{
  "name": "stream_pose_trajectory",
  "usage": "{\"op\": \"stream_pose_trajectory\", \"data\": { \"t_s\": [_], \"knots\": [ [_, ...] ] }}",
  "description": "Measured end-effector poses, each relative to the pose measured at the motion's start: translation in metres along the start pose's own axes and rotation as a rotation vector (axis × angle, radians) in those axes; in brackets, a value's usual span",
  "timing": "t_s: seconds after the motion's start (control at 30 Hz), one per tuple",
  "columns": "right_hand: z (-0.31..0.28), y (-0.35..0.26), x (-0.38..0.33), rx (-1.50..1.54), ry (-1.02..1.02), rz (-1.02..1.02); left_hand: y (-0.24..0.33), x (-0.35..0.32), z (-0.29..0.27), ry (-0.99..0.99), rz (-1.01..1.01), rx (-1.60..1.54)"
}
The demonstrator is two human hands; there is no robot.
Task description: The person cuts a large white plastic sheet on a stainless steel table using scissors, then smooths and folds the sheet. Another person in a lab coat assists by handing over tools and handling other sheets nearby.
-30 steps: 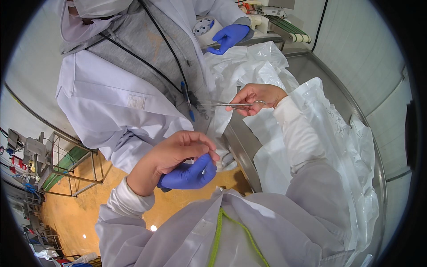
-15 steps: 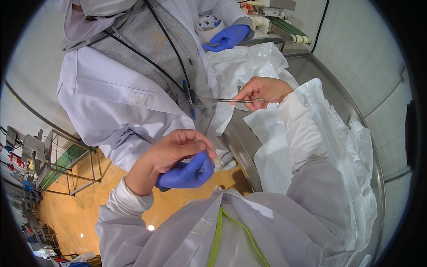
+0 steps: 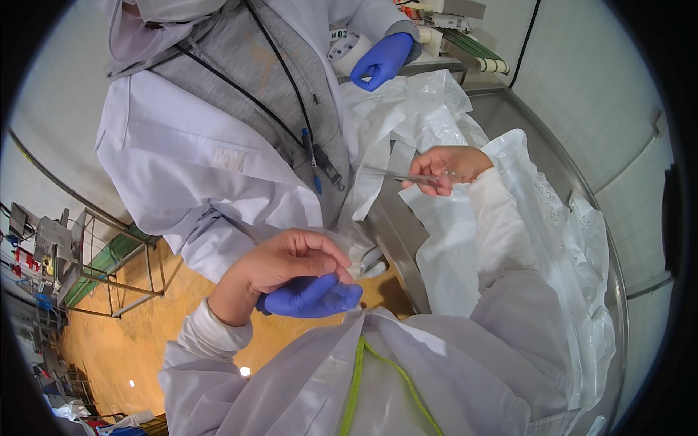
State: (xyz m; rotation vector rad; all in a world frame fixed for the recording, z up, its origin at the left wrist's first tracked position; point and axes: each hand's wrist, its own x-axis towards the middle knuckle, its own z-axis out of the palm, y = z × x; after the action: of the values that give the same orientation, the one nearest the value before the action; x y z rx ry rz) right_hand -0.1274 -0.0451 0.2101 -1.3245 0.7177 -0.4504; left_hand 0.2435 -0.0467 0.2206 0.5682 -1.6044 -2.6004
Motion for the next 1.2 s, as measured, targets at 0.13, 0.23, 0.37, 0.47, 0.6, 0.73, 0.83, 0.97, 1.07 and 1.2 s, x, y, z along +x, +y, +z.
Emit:
{"op": "stream_pose_trajectory", "data": {
  "t_s": [0.13, 0.23, 0.37, 0.47, 0.6, 0.73, 0.83, 0.97, 1.07, 1.2],
  "knots": [
    [0.017, 0.024, -0.005, -0.267, 0.067, 0.466, -0.015, -0.001, -0.001, 0.009, 0.028, -0.002],
    [0.030, 0.079, -0.004, -0.532, 0.569, 0.585, -0.019, 0.005, -0.005, -0.012, 0.077, 0.045],
    [0.052, 0.209, 0.020, -1.246, 0.876, 0.358, -0.013, 0.028, -0.008, -0.013, 0.051, 0.139],
    [0.084, 0.197, 0.041, -1.298, 0.862, 0.569, -0.007, 0.034, -0.012, -0.016, 0.052, 0.201],
    [0.105, 0.163, 0.039, -1.366, 0.903, 0.407, 0.005, 0.036, -0.011, -0.087, 0.003, 0.254],
    [0.123, 0.072, 0.028, -0.762, 0.931, -0.166, 0.001, 0.044, -0.013, -0.206, -0.070, 0.255],
    [0.152, 0.043, 0.026, -0.490, 0.691, -0.188, -0.005, 0.056, -0.022, -0.182, -0.104, 0.244],
    [0.164, 0.063, 0.027, -0.187, 0.761, -0.411, -0.011, 0.069, -0.028, -0.294, -0.127, 0.132],
    [0.168, 0.070, 0.020, -0.091, 0.851, -0.519, -0.005, 0.082, -0.013, -0.350, -0.222, 0.154],
    [0.180, 0.064, 0.001, 0.028, 1.014, -0.635, 0.010, 0.106, 0.012, -0.508, -0.274, 0.189]
  ]
}}
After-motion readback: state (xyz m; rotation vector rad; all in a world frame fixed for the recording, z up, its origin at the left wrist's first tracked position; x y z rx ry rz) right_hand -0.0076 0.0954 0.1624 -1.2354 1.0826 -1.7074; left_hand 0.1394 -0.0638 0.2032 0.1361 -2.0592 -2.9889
